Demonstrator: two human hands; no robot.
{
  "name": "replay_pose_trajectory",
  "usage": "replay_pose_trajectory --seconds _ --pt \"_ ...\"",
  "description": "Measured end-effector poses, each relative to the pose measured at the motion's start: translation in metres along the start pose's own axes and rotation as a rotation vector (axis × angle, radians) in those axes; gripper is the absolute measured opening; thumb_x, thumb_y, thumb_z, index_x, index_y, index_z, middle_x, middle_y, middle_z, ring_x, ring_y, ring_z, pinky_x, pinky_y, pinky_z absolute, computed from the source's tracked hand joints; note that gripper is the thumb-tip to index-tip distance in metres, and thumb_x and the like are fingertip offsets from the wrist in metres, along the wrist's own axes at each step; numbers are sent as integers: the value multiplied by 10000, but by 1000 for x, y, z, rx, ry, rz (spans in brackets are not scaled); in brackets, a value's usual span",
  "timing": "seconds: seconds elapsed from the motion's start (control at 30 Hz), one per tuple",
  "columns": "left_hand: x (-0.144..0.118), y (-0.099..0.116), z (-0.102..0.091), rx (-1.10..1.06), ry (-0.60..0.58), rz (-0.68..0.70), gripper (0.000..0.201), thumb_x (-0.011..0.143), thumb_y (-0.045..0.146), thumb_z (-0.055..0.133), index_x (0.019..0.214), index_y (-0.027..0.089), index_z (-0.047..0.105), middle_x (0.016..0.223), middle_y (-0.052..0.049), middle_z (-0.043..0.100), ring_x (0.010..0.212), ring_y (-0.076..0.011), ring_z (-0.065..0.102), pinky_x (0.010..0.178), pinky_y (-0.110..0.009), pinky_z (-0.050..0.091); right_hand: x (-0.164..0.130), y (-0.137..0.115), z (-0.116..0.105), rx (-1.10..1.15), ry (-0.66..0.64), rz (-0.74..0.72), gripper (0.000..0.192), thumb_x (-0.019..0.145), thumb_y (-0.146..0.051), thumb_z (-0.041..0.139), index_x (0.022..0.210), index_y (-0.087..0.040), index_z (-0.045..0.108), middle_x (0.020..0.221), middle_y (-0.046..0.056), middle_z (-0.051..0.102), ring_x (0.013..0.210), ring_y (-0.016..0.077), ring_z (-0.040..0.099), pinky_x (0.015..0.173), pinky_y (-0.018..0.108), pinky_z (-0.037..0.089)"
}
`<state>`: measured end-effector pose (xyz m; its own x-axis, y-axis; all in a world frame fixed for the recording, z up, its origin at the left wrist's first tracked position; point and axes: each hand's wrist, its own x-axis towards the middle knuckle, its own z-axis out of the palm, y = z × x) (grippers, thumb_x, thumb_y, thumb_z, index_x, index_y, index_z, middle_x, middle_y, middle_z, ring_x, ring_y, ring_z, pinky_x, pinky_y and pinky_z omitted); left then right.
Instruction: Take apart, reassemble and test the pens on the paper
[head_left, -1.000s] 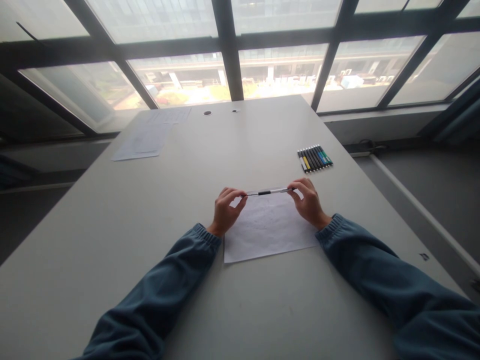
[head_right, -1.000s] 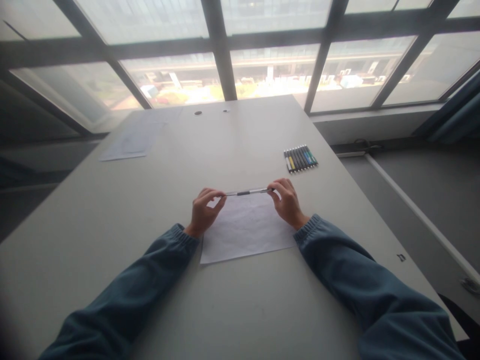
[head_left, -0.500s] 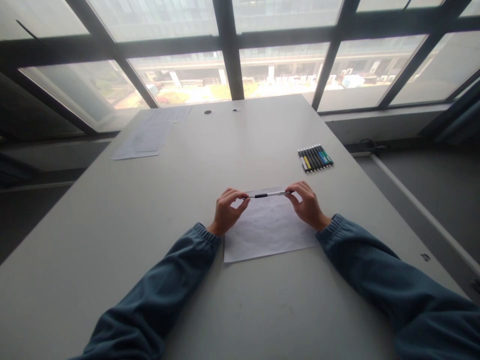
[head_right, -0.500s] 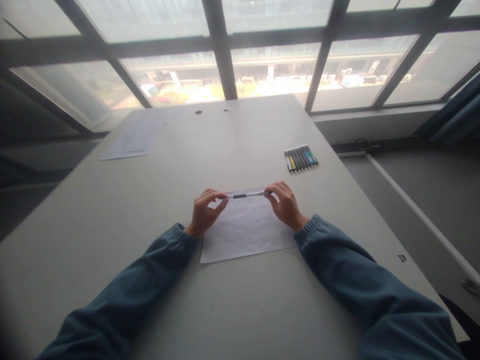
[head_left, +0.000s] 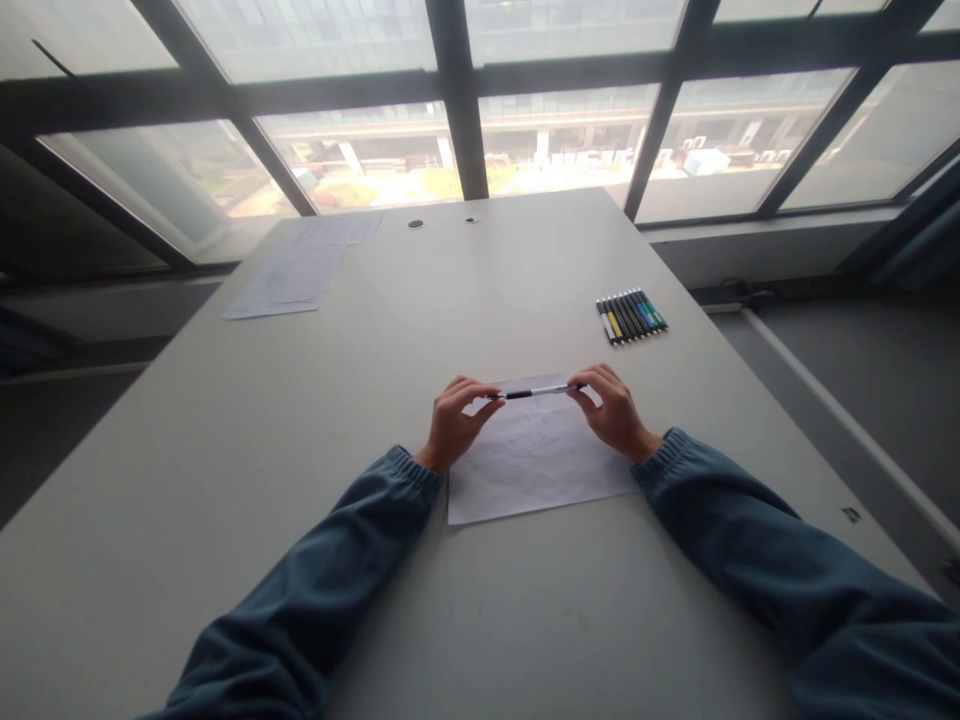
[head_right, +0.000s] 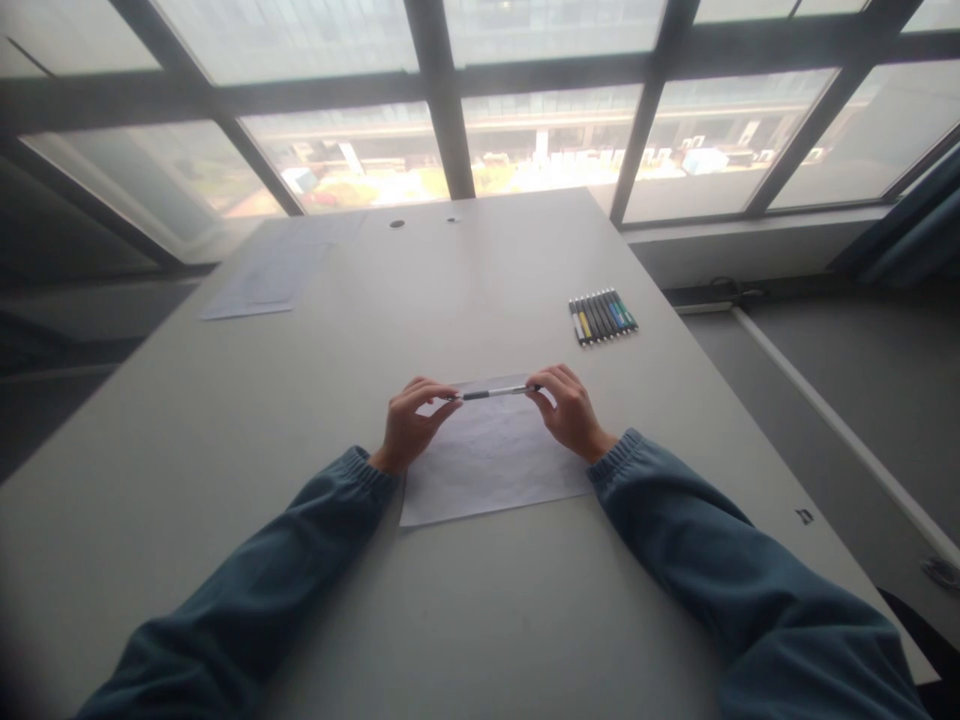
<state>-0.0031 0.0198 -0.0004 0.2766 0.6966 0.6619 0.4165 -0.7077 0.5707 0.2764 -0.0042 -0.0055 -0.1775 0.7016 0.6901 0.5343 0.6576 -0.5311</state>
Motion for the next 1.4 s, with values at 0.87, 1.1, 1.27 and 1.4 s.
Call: replay_pose_trajectory --seconds 0.87,1.1,1.27,1.4 --pt "-3 1 0 -47 10 -97 164 821 355 794 857 196 780 742 -39 728 663 -133 615 620 -260 515 0 -4 -1 33 13 -29 71 933 -184 629 967 -239 658 889 61 671 856 232 613 779 409 532" --pt "-2 0 0 -47 24 -107 170 841 344 775 790 182 764 740 -42 740 649 -126 610 630 -258 511 -1 -4 0 22 -4 -54 85 924 -162 639 965 -235 650 889 62 675 868 230 606 783 407 531" --pt "0 4 -2 -46 33 -93 181 818 365 795 822 185 777 716 -38 725 638 -124 607 615 -248 509 -1 -4 -1 20 -9 -61 85 924 -159 636 967 -231 649 890 63 674 862 226 603 776 405 531" --pt "1 7 -3 -48 32 -91 182 815 373 797 835 193 782 712 -35 721 637 -126 612 619 -255 513 -2 -3 -1 29 -12 -51 85 926 -166 634 972 -235 653 892 63 678 863 229 607 779 413 533"
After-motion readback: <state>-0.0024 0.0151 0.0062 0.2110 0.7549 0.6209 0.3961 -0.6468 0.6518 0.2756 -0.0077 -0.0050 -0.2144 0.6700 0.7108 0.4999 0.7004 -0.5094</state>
